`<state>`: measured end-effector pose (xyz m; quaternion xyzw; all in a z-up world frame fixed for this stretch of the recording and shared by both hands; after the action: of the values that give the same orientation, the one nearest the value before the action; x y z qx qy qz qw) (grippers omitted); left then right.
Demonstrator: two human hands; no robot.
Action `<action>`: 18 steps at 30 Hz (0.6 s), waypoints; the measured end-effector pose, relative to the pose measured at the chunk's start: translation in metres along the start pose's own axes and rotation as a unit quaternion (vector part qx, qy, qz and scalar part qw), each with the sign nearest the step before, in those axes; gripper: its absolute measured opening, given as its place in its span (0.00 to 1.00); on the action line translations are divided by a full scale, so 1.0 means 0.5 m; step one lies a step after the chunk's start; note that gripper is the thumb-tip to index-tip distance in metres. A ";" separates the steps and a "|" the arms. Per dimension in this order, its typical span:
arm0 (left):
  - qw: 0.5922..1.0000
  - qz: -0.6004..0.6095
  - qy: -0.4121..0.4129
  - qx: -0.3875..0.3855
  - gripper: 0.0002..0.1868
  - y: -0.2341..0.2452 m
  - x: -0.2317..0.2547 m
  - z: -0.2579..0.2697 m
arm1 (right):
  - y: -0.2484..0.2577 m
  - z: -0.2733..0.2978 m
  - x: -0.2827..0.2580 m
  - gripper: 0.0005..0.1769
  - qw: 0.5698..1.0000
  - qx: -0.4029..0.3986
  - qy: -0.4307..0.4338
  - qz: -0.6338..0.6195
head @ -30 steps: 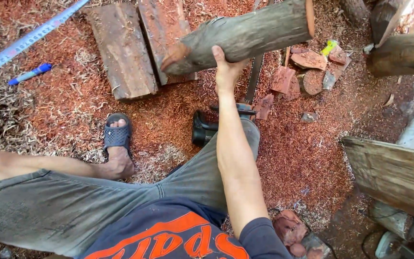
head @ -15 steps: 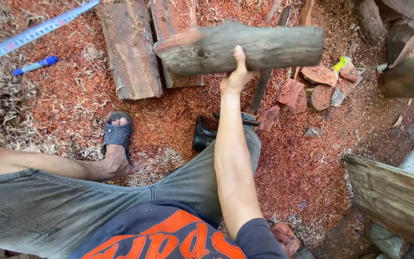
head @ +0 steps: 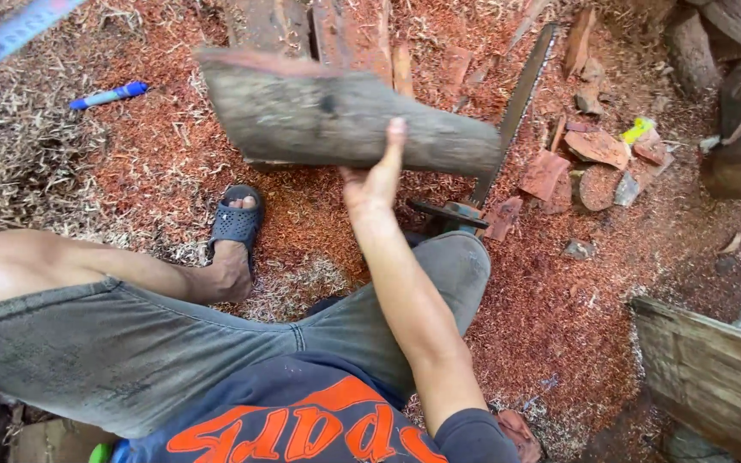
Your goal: Cutting and measuring wood logs using a chainsaw and a tape measure.
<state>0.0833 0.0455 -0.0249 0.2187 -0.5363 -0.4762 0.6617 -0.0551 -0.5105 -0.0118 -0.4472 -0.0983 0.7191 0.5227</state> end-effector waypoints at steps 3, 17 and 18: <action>1.000 -0.006 0.018 -0.005 0.23 0.038 0.190 0.056 | 0.003 0.006 0.121 0.57 0.996 -0.030 -0.081 -0.008; 0.956 -0.127 0.067 -0.254 0.55 -0.172 0.550 0.003 | 0.007 -0.017 0.208 0.42 0.967 -0.186 -0.108 0.135; 0.956 -0.124 0.068 -0.258 0.55 -0.189 0.537 -0.003 | 0.006 -0.023 0.177 0.42 0.967 -0.183 -0.110 0.137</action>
<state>0.0396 -0.2297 0.0337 0.1373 -0.3178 -0.6606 0.6661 -0.0530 -0.4412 -0.0681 -0.4623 -0.2228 0.7986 0.3144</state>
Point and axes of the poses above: each hand's wrist, its own z-axis away from the middle knuckle, its own y-axis out of the back of the hand, x = y × z, the point moved 2 cm from there along -z, towards the middle knuckle, and after that the axes turned 11 degrees about -x, right-handed, at the moved point
